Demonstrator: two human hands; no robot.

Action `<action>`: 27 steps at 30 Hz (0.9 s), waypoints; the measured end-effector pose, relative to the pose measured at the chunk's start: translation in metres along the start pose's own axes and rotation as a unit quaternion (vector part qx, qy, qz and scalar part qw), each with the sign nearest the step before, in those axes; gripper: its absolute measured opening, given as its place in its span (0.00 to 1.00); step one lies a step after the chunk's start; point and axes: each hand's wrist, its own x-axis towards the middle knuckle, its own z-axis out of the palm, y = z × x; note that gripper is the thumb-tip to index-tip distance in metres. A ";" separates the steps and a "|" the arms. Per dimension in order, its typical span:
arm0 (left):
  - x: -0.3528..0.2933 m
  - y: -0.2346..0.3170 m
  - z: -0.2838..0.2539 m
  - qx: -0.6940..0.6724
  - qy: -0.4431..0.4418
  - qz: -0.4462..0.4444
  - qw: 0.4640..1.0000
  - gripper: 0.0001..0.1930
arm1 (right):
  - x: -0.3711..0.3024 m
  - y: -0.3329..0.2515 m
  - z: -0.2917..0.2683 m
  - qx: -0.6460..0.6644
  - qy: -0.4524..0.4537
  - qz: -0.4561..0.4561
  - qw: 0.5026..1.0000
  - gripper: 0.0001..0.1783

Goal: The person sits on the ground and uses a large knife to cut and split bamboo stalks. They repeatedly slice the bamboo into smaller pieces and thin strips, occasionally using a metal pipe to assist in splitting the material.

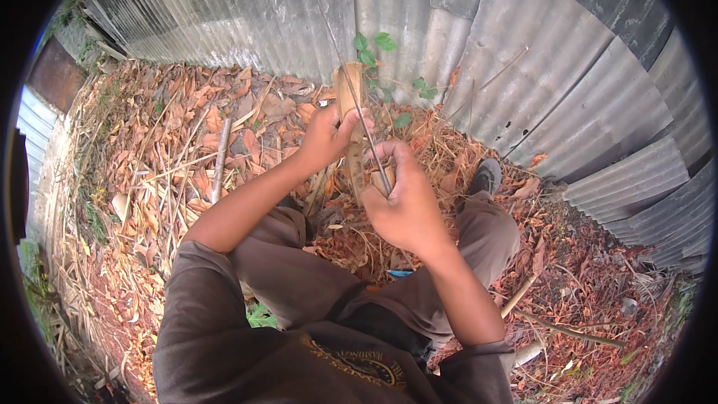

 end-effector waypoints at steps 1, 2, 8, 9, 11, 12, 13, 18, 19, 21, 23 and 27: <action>0.000 0.006 -0.001 0.019 0.008 -0.003 1.000 0.12 | 0.003 -0.008 -0.011 0.151 -0.064 0.121 0.979 0.19; -0.001 0.007 -0.003 0.028 0.009 -0.003 1.000 0.12 | 0.007 -0.026 -0.029 0.295 -0.128 0.239 0.916 0.20; 0.003 -0.005 0.007 0.014 0.030 0.003 0.999 0.12 | 0.003 -0.044 -0.012 -0.025 0.021 -0.018 0.999 0.22; 0.004 -0.002 0.006 0.028 0.027 0.010 0.999 0.12 | 0.000 -0.056 -0.017 0.003 0.014 0.007 1.000 0.22; 0.005 0.003 0.005 0.041 0.019 0.008 0.999 0.12 | -0.001 -0.064 -0.019 0.040 0.029 -0.001 0.999 0.23; 0.006 0.005 0.005 0.040 0.015 -0.001 0.999 0.12 | -0.001 -0.064 -0.018 0.048 0.048 -0.032 0.997 0.23; 0.006 0.007 0.004 0.039 0.010 -0.010 0.999 0.13 | 0.000 -0.063 -0.015 0.056 0.070 -0.074 0.993 0.23; 0.008 0.003 0.009 -0.003 0.004 -0.029 1.000 0.13 | 0.002 -0.033 -0.016 -0.009 0.001 0.094 0.996 0.22; 0.008 -0.001 0.009 -0.016 0.008 -0.022 1.000 0.13 | 0.003 -0.017 -0.015 0.004 -0.015 0.119 0.993 0.22; 0.005 -0.006 0.008 0.025 -0.007 -0.019 0.999 0.13 | 0.007 0.009 -0.014 0.030 -0.044 0.170 0.984 0.22; 0.004 -0.004 0.006 0.046 -0.014 -0.028 0.998 0.13 | 0.006 0.008 -0.012 0.071 -0.049 0.139 0.987 0.21; 0.002 0.001 0.005 0.029 -0.001 -0.035 0.999 0.12 | 0.005 -0.014 -0.023 0.389 -0.109 0.272 0.874 0.21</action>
